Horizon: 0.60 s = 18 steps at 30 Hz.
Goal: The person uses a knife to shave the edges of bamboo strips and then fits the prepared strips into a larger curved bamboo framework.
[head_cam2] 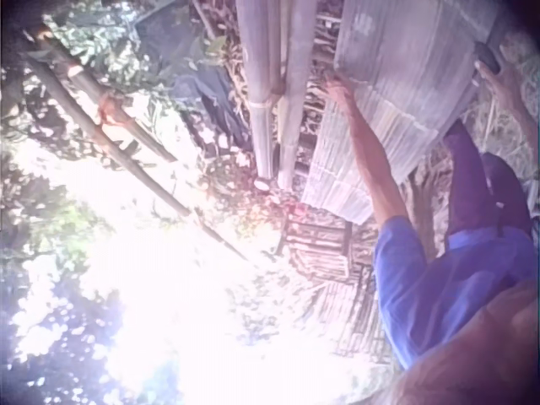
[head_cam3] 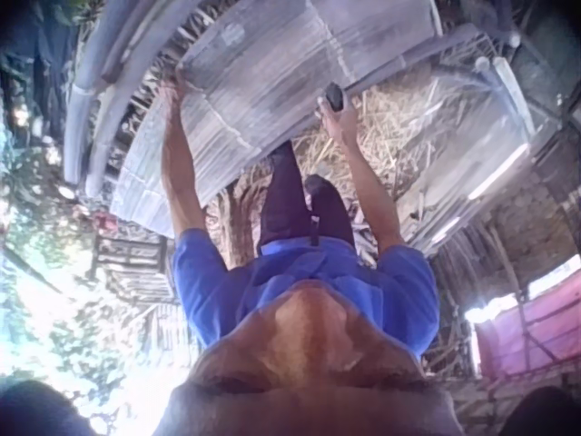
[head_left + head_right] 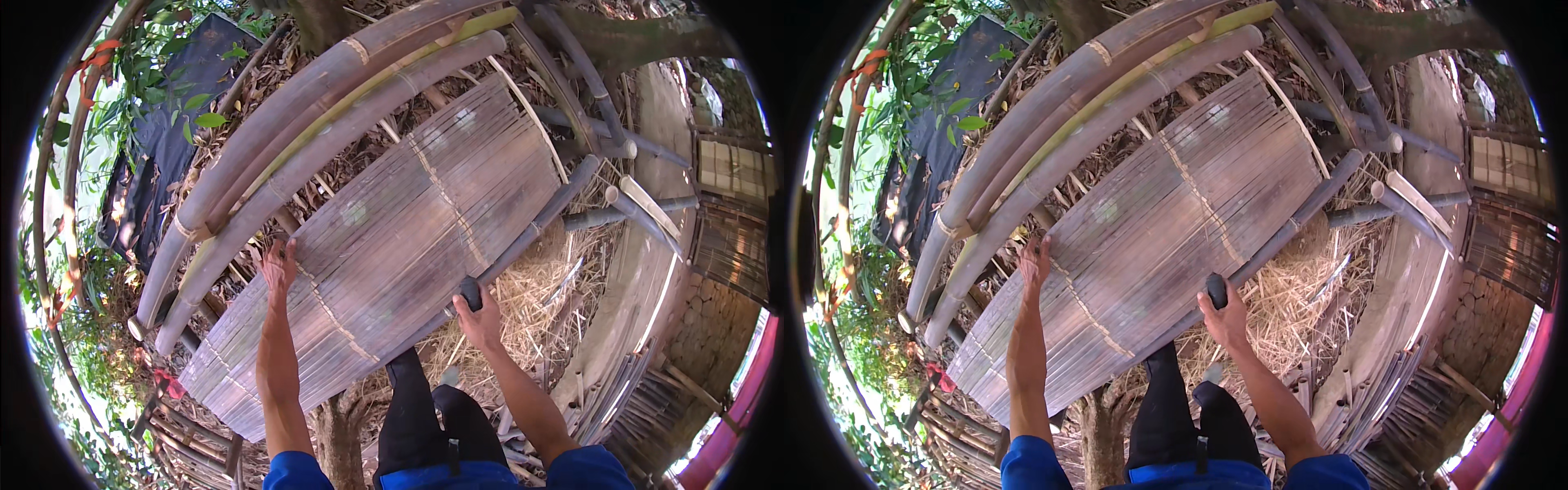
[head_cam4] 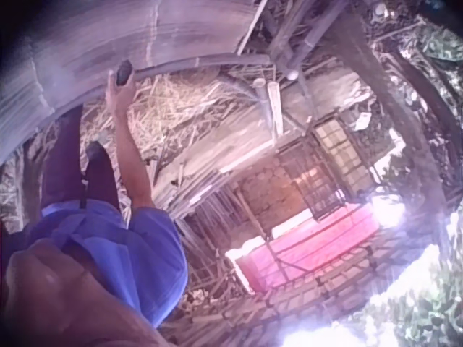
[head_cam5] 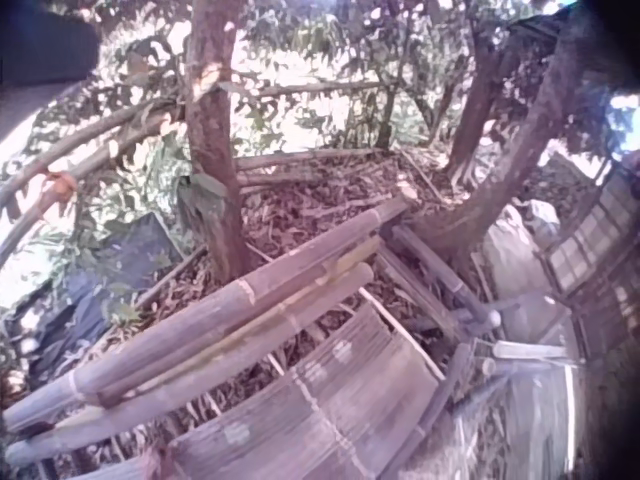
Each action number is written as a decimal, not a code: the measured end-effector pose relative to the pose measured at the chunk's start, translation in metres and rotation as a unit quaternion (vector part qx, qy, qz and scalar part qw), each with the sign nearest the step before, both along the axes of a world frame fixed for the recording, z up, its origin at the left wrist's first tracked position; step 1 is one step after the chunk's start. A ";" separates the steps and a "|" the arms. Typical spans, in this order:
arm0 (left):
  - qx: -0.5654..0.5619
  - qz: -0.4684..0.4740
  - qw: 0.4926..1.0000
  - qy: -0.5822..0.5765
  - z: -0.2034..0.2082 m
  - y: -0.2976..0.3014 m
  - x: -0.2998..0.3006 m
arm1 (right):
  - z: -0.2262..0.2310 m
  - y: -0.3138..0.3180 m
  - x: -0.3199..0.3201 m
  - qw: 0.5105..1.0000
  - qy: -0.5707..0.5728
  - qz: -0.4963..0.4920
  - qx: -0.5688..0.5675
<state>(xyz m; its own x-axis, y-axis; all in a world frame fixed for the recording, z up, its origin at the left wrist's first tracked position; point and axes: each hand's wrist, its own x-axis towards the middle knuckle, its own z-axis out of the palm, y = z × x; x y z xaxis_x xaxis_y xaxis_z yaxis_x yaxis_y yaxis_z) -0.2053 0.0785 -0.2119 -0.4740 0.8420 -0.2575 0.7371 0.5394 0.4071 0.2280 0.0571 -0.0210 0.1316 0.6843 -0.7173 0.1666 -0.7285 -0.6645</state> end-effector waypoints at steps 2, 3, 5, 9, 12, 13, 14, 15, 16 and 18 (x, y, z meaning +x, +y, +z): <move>-0.051 0.014 0.998 -0.023 -0.002 -0.004 -0.008 | -0.027 -0.017 0.002 0.996 -0.029 -0.044 0.070; -0.055 0.007 0.998 -0.023 0.001 0.000 -0.007 | -0.035 -0.017 -0.001 0.986 -0.134 0.018 0.096; -0.099 0.003 0.988 -0.120 0.007 0.015 0.009 | -0.052 -0.018 -0.003 0.971 -0.203 0.012 0.128; -0.094 -0.031 0.993 -0.071 0.005 0.004 -0.013 | -0.110 -0.024 -0.013 0.949 -0.281 0.002 0.141; -0.021 -0.021 0.998 -0.051 0.010 0.003 -0.003 | -0.139 -0.024 -0.005 0.941 -0.316 -0.023 0.119; -0.033 -0.026 0.999 -0.031 0.015 0.004 0.006 | -0.144 -0.025 0.003 0.944 -0.307 -0.058 0.103; -0.045 -0.032 0.998 -0.012 0.020 0.008 0.016 | -0.147 -0.029 0.011 0.943 -0.311 -0.062 0.099; -0.045 -0.030 0.999 -0.006 0.022 0.001 0.009 | -0.147 -0.028 0.011 0.936 -0.329 -0.050 0.111; 0.006 -0.050 0.998 0.048 0.025 -0.007 0.002 | -0.148 -0.026 0.010 0.929 -0.348 -0.039 0.123; 0.059 -0.071 0.991 0.102 0.029 -0.008 -0.003 | -0.154 -0.022 0.012 0.926 -0.351 -0.022 0.141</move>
<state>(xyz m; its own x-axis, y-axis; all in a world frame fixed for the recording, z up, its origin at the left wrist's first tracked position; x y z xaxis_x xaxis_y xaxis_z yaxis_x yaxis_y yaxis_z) -0.2079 0.0708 -0.1826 -0.3813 0.9223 -0.0640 0.8752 0.3824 0.2963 0.2404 0.0351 -0.1753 0.5300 0.8136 -0.2389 0.6030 -0.5597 -0.5684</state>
